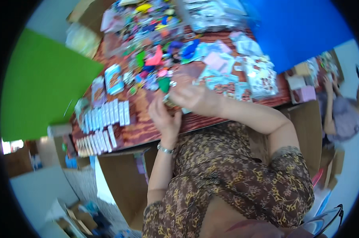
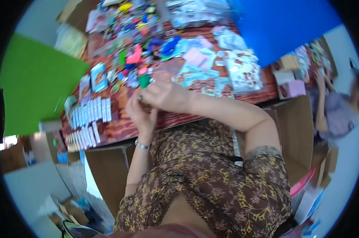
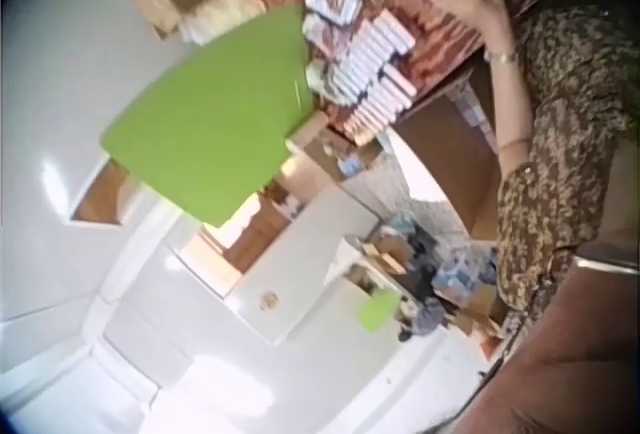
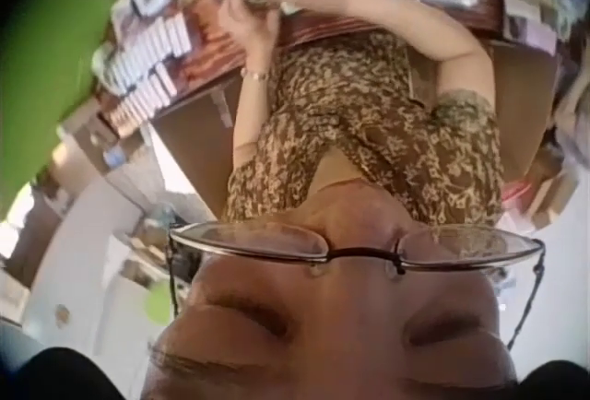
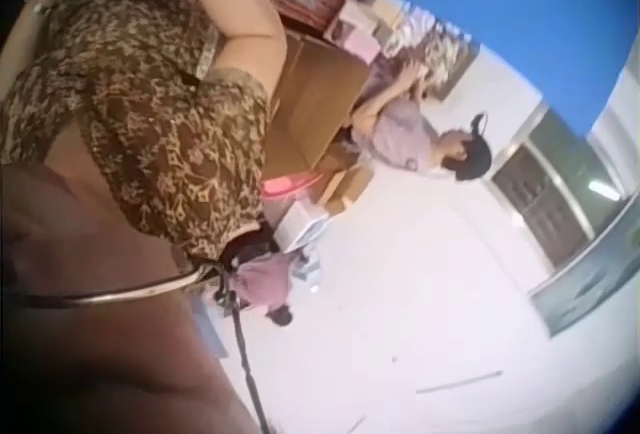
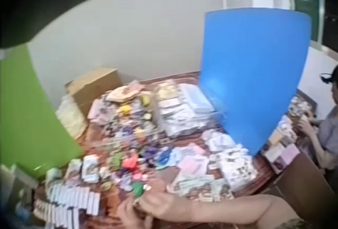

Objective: Packaging small colorful toys and instruction papers into small white boxes at a workbench.

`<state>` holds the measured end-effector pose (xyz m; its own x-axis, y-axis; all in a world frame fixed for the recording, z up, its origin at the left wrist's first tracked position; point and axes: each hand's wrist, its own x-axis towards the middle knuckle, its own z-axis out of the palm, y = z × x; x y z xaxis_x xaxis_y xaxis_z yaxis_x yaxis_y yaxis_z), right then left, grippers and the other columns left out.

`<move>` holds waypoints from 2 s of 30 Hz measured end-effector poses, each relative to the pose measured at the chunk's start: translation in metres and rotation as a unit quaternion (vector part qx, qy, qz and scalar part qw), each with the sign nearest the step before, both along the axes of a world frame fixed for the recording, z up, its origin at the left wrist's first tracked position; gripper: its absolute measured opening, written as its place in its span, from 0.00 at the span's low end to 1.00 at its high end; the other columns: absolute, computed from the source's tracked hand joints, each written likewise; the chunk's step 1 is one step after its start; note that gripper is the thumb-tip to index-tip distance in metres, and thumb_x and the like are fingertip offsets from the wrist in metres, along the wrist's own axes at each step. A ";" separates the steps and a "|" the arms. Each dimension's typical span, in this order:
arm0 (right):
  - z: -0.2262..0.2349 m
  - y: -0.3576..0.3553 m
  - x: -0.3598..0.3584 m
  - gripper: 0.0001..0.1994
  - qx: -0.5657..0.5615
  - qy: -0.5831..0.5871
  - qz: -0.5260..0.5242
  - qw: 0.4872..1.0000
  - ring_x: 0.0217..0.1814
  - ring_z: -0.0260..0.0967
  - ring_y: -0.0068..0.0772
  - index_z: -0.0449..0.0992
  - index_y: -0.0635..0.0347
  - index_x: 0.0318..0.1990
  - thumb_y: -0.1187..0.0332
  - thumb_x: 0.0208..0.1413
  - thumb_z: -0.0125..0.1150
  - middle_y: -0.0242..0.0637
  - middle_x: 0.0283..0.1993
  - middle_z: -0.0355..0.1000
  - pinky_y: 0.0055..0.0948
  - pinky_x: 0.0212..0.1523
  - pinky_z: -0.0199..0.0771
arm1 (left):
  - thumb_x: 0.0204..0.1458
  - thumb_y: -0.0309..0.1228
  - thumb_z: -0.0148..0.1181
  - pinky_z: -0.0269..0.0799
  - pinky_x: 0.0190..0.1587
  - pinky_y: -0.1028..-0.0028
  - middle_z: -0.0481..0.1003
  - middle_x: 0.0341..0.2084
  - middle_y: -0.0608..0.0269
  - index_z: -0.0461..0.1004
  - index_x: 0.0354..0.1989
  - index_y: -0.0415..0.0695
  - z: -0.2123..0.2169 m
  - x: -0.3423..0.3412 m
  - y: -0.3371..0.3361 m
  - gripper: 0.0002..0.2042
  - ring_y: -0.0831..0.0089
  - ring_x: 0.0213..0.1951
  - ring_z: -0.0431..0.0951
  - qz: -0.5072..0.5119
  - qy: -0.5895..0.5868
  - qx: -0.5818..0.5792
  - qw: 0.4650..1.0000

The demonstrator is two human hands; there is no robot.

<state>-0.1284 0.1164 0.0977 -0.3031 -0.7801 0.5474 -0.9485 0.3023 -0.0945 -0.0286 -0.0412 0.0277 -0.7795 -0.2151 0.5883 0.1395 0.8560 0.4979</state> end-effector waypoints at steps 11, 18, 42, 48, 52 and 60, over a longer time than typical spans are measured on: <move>-0.025 0.143 -0.052 0.17 -0.073 -0.005 -0.194 0.978 0.42 0.78 0.40 0.80 0.53 0.51 0.71 0.53 0.67 0.36 0.45 0.80 0.36 0.39 0.79 | 0.41 0.28 0.77 0.68 0.57 0.56 0.68 0.56 0.44 0.60 0.66 0.34 -0.007 -0.004 -0.001 0.42 0.47 0.56 0.69 -0.008 -0.090 0.132 0.987; -0.060 0.257 -0.083 0.20 0.108 -0.195 -0.479 0.849 0.46 0.77 0.44 0.79 0.57 0.52 0.60 0.54 0.70 0.43 0.42 0.79 0.42 0.46 0.76 | 0.40 0.27 0.77 0.67 0.58 0.56 0.67 0.58 0.42 0.58 0.68 0.35 -0.013 -0.006 -0.001 0.45 0.47 0.57 0.68 -0.029 -0.101 0.074 0.992; -0.070 0.270 -0.103 0.12 0.072 -0.094 -0.445 0.887 0.42 0.77 0.41 0.81 0.53 0.43 0.58 0.57 0.67 0.38 0.38 0.78 0.39 0.44 0.76 | 0.41 0.28 0.78 0.67 0.59 0.57 0.68 0.58 0.45 0.59 0.68 0.36 -0.010 -0.007 0.002 0.44 0.48 0.58 0.68 -0.043 -0.106 0.098 0.989; -0.035 0.273 -0.082 0.09 -0.035 -0.401 -0.367 0.839 0.30 0.75 0.29 0.80 0.58 0.43 0.65 0.59 0.67 0.34 0.29 0.77 0.29 0.33 0.73 | 0.41 0.28 0.78 0.68 0.58 0.56 0.69 0.58 0.45 0.59 0.67 0.35 -0.018 -0.002 -0.007 0.43 0.48 0.57 0.70 -0.026 -0.110 0.111 0.987; -0.038 0.283 -0.052 0.11 0.072 -0.413 -0.344 0.840 0.27 0.74 0.32 0.78 0.60 0.43 0.65 0.56 0.69 0.36 0.26 0.76 0.33 0.29 0.70 | 0.41 0.28 0.77 0.68 0.58 0.56 0.69 0.57 0.45 0.60 0.67 0.35 -0.022 -0.006 -0.004 0.42 0.48 0.56 0.70 -0.029 -0.103 0.110 0.988; -0.060 0.286 -0.042 0.13 0.093 -0.190 -0.331 0.920 0.30 0.75 0.36 0.77 0.56 0.42 0.62 0.55 0.70 0.37 0.29 0.77 0.37 0.34 0.72 | 0.41 0.28 0.77 0.70 0.56 0.58 0.70 0.55 0.47 0.62 0.66 0.36 -0.014 -0.009 0.002 0.42 0.50 0.55 0.71 -0.036 -0.116 0.131 0.984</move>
<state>-0.1707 0.4023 0.0372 -0.8874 -0.4244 0.1803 -0.4595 0.8463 -0.2695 -0.0377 -0.0394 0.0142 -0.9053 -0.2751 0.3236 0.0512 0.6856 0.7262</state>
